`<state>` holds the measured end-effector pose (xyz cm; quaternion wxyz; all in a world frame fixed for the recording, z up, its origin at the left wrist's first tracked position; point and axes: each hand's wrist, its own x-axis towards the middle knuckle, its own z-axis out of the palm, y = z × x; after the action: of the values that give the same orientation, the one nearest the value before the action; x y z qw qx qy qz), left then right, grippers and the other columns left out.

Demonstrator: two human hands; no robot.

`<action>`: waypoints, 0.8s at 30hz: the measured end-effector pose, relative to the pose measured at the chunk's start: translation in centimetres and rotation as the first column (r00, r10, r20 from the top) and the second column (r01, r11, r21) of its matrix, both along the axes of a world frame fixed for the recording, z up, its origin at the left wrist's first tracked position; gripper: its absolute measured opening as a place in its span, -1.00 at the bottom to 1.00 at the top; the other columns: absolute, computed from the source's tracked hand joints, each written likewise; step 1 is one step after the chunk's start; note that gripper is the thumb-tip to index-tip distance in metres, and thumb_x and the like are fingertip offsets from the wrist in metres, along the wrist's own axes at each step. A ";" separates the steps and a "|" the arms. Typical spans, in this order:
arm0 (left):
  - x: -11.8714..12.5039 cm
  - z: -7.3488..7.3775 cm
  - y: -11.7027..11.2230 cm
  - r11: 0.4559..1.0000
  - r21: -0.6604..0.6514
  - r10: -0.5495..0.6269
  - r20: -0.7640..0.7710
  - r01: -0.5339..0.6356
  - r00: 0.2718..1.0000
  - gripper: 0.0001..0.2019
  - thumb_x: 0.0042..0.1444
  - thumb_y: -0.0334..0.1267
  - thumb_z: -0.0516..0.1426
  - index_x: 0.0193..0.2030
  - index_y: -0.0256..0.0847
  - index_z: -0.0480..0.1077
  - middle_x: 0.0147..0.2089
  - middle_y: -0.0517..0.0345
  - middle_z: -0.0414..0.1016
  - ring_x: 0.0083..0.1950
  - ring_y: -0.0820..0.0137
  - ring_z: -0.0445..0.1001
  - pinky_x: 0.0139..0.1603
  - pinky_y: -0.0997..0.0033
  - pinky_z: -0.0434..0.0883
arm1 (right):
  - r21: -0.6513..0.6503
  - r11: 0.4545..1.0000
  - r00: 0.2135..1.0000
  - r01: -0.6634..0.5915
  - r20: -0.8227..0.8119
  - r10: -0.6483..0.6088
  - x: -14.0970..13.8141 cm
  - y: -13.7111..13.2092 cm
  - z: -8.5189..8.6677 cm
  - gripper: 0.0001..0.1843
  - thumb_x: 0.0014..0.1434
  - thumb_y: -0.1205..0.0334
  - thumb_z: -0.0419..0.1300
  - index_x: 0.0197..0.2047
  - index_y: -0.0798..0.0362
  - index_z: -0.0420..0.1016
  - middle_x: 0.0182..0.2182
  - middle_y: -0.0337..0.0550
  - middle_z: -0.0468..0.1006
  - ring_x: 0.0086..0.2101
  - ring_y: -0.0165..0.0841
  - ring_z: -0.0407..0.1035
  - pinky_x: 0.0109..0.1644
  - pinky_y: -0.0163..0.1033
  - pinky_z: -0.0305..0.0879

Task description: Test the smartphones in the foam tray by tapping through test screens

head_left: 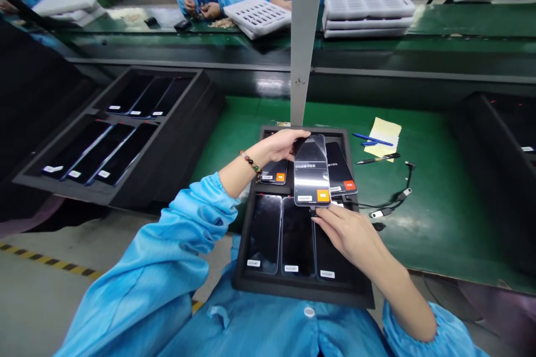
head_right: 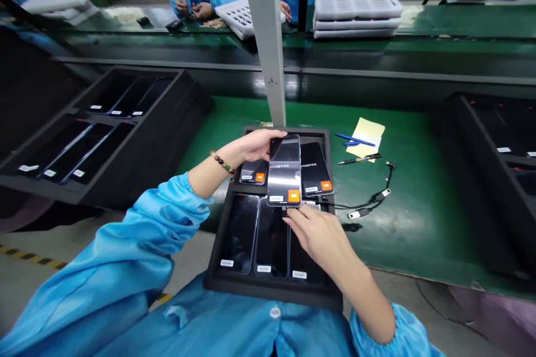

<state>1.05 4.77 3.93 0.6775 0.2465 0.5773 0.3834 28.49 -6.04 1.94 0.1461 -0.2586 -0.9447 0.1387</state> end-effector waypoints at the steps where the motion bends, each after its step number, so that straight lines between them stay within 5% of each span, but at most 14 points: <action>1: 0.0 -0.1 -0.1 1.000 0.001 0.000 -0.001 0.000 1.000 -0.87 0.37 -0.24 0.24 -0.12 -0.24 0.59 -0.28 -0.09 0.68 -0.33 0.22 0.64 -0.06 0.02 0.68 | -0.005 1.000 1.000 0.001 0.002 -0.001 0.0 0.0 0.0 -0.73 0.60 0.12 0.05 -0.05 -0.02 0.55 -0.28 -0.16 0.65 -0.32 -0.29 0.58 -0.32 -0.16 0.28; 8: -0.1 -0.1 -0.4 1.000 0.026 -0.003 -0.053 0.005 0.999 -0.81 0.36 -0.15 0.25 -0.05 -0.23 0.58 -0.15 -0.14 0.71 -0.14 0.11 0.69 0.05 -0.12 0.68 | -0.113 0.993 0.999 0.035 -0.011 -0.036 0.3 0.1 -0.7 -0.69 0.60 0.09 0.06 -0.11 -0.02 0.58 -0.25 -0.14 0.69 -0.25 -0.29 0.62 -0.24 -0.21 0.32; 14: -0.8 -0.1 -0.6 0.991 -0.023 -0.132 -0.170 0.130 0.977 -0.75 0.40 -0.08 0.17 -0.08 -0.21 0.58 -0.08 -0.06 0.73 -0.14 0.23 0.69 -0.10 0.20 0.71 | -0.180 0.979 0.984 0.092 -0.136 -0.117 0.3 -0.3 -1.1 -0.74 0.53 0.03 0.20 -0.10 -0.02 0.62 -0.22 -0.13 0.68 -0.18 -0.26 0.58 -0.12 -0.20 0.39; 17: -1.4 -0.6 0.1 0.985 -0.087 -0.168 -0.233 0.151 0.958 -0.77 0.38 -0.12 0.18 -0.13 -0.24 0.56 -0.18 -0.08 0.72 -0.24 0.26 0.67 -0.18 0.26 0.69 | -0.253 0.931 0.910 0.265 -0.255 -0.328 2.7 2.6 -1.1 -0.68 0.49 -0.08 0.22 -0.17 -0.04 0.62 -0.22 -0.11 0.65 -0.15 -0.24 0.54 -0.02 -0.17 0.41; 18: -1.6 -0.8 0.5 0.984 -0.094 -0.170 -0.257 0.151 0.951 -0.78 0.37 -0.12 0.19 -0.12 -0.24 0.55 -0.21 -0.08 0.71 -0.26 0.26 0.67 -0.21 0.28 0.68 | -0.255 0.879 0.844 0.403 -0.268 -0.464 4.1 4.3 -1.3 -0.63 0.51 -0.09 0.18 -0.22 -0.03 0.60 -0.25 -0.10 0.63 -0.17 -0.24 0.52 -0.02 -0.16 0.41; 20: -1.5 -1.0 1.5 0.983 -0.104 -0.177 -0.316 0.152 0.932 -0.78 0.36 -0.11 0.21 -0.09 -0.25 0.52 -0.27 -0.06 0.69 -0.27 0.27 0.67 -0.23 0.34 0.65 | -0.215 0.615 0.586 0.759 -0.187 -0.789 7.3 8.5 -2.2 -0.57 0.47 -0.16 0.14 -0.22 -0.01 0.58 -0.24 -0.08 0.62 -0.19 -0.24 0.49 0.00 -0.13 0.39; 24: -0.5 -1.0 3.0 0.982 -0.101 -0.189 -0.438 0.161 0.879 -0.71 0.40 -0.04 0.20 0.00 -0.25 0.48 -0.30 -0.02 0.64 -0.25 0.26 0.67 -0.26 0.40 0.60 | -0.199 0.365 0.361 0.910 -0.054 -0.931 12.8 16.1 -5.0 -0.58 0.33 -0.13 0.24 -0.16 0.11 0.58 -0.20 0.13 0.62 -0.14 -0.10 0.45 0.02 0.01 0.34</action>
<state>0.52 7.80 2.95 0.5665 0.3576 0.7039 0.2361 41.25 10.10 -3.03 0.2547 -0.7402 -0.6114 0.1162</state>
